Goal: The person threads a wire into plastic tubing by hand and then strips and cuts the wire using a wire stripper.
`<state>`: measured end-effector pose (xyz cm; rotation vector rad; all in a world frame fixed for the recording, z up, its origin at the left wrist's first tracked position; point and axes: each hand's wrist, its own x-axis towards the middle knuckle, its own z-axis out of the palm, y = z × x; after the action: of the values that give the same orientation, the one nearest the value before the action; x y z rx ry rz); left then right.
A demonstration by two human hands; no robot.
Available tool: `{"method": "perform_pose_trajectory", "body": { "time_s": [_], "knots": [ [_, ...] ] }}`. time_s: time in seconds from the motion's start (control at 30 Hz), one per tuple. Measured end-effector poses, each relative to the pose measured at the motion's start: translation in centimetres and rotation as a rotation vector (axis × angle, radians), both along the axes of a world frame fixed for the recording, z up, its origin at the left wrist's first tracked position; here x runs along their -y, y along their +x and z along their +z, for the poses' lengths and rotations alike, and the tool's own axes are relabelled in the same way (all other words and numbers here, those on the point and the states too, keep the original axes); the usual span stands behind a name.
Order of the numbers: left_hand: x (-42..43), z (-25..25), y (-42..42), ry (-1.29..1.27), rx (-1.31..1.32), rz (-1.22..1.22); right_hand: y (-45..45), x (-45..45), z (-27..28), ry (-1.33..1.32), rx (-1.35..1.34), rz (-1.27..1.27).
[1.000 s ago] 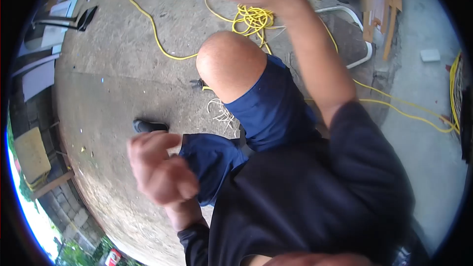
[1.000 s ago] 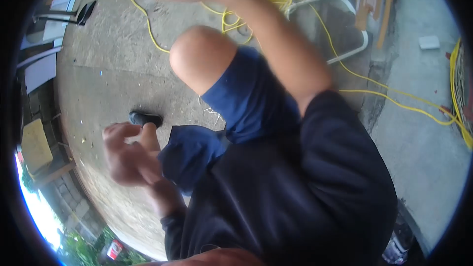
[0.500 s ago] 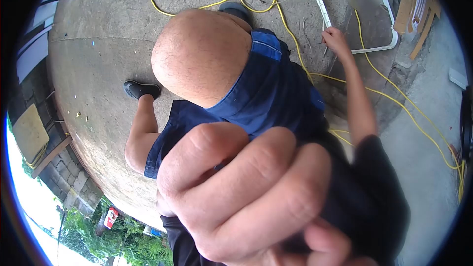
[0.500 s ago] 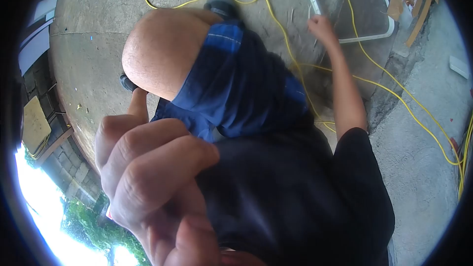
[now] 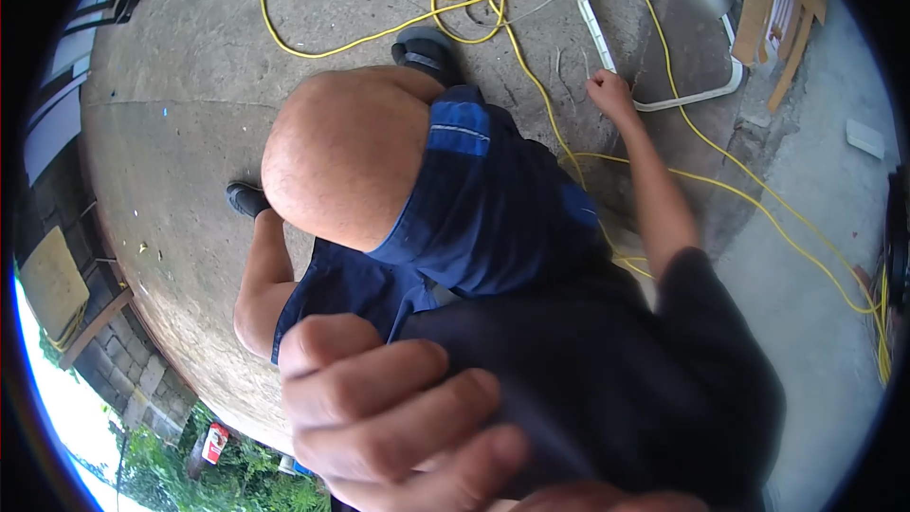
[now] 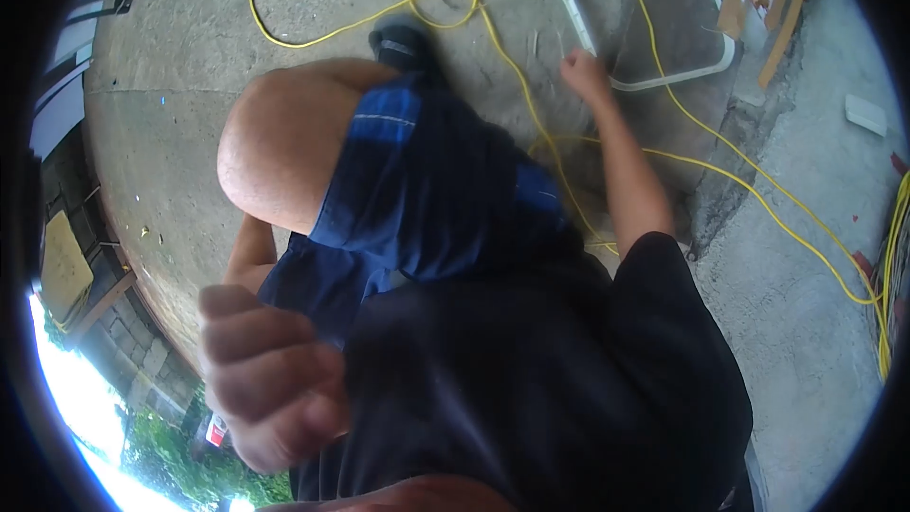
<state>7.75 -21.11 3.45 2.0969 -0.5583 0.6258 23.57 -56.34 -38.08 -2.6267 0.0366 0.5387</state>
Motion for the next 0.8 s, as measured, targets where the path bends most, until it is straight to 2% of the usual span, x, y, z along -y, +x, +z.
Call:
{"method": "perform_pose_trajectory", "body": {
  "time_s": [0.03,0.1,0.13,0.2,0.3,0.37,0.5,0.8],
  "knots": [
    [0.4,-0.3,-0.1,-0.015,0.000,-0.014,-0.3,-0.1,0.2,-0.009,0.003,0.019],
    [1.0,-0.2,-0.6,-0.573,-0.198,0.093,-0.9,-0.2,1.1,-0.052,-0.039,0.004],
    [1.0,0.1,-0.7,-0.575,-0.194,0.104,-0.7,-0.6,1.5,-0.080,-0.075,0.004],
    [0.4,1.6,-0.2,-0.876,-0.347,-0.004,-0.7,-0.6,1.4,-0.121,-0.043,0.046],
    [-0.7,3.8,0.0,-0.935,-0.430,-0.047,0.4,0.6,-1.3,-0.162,0.011,0.145],
    [-1.1,4.6,-1.1,-0.965,-0.453,0.007,1.2,0.0,-0.3,-0.226,0.032,0.174],
    [-1.5,5.0,-2.2,-1.129,-0.462,0.036,1.1,-0.1,-0.1,-0.125,0.041,0.214],
    [-2.0,4.9,-3.5,-1.543,-0.358,-0.269,1.4,-1.4,4.6,-0.045,-0.044,0.218]
  ]
}}
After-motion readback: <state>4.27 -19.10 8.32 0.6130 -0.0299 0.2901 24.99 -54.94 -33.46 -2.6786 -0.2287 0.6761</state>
